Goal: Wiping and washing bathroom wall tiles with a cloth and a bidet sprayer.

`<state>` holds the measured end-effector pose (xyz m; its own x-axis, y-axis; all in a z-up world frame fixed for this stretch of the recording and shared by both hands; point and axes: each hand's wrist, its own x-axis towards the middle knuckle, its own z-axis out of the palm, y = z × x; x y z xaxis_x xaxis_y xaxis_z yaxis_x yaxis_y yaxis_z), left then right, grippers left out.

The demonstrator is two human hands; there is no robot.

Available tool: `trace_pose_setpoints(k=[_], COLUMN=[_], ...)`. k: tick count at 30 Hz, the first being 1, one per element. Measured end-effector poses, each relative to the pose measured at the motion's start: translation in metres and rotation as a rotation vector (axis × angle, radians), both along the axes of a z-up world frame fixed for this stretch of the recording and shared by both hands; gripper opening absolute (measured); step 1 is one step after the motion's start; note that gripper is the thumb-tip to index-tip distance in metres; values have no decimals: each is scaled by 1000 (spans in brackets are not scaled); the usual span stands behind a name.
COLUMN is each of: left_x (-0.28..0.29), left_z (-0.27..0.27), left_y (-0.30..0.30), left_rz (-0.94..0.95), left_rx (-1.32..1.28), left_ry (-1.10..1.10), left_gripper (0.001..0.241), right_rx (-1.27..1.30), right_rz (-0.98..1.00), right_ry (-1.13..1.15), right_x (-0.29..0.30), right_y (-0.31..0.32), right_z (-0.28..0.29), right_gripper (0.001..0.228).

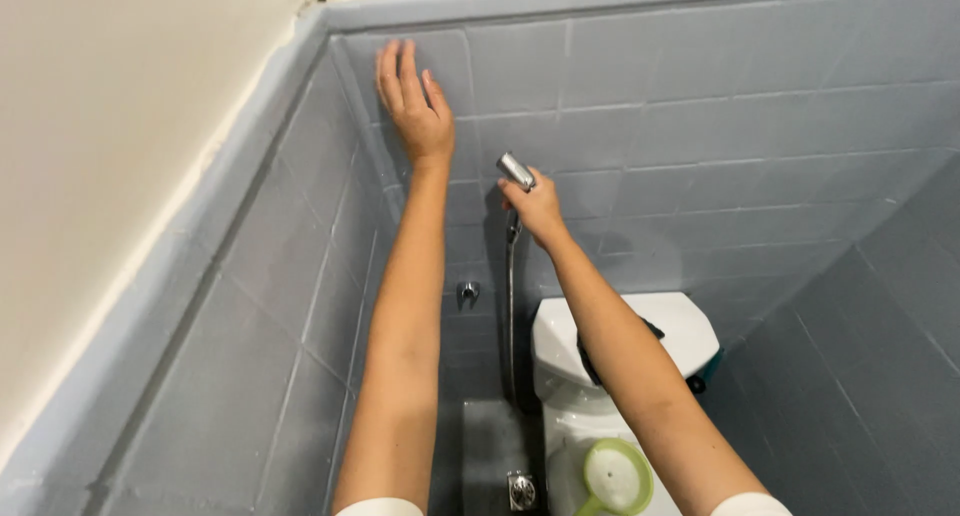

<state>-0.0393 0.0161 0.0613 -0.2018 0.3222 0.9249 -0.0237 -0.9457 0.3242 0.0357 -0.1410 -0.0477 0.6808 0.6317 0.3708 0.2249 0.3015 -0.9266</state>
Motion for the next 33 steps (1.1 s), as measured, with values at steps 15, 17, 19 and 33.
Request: trace_pose_setpoints(k=[15, 17, 19, 33], left_x=[76, 68, 67, 105], left_z=[-105, -117, -124, -241], left_y=[-70, -81, -91, 17], left_rz=[94, -283, -425, -1404], left_rx=[545, 308, 29, -1611], left_ry=[573, 502, 408, -231], left_gripper=[62, 41, 34, 37], right_rx=[82, -33, -49, -261], right_rz=[-412, -368, -344, -64], right_ry=[40, 4, -23, -165], right_x=[51, 60, 57, 28], right_y=[-19, -27, -31, -33], right_z=[-40, -46, -42, -47], right_gripper=[19, 19, 18, 17])
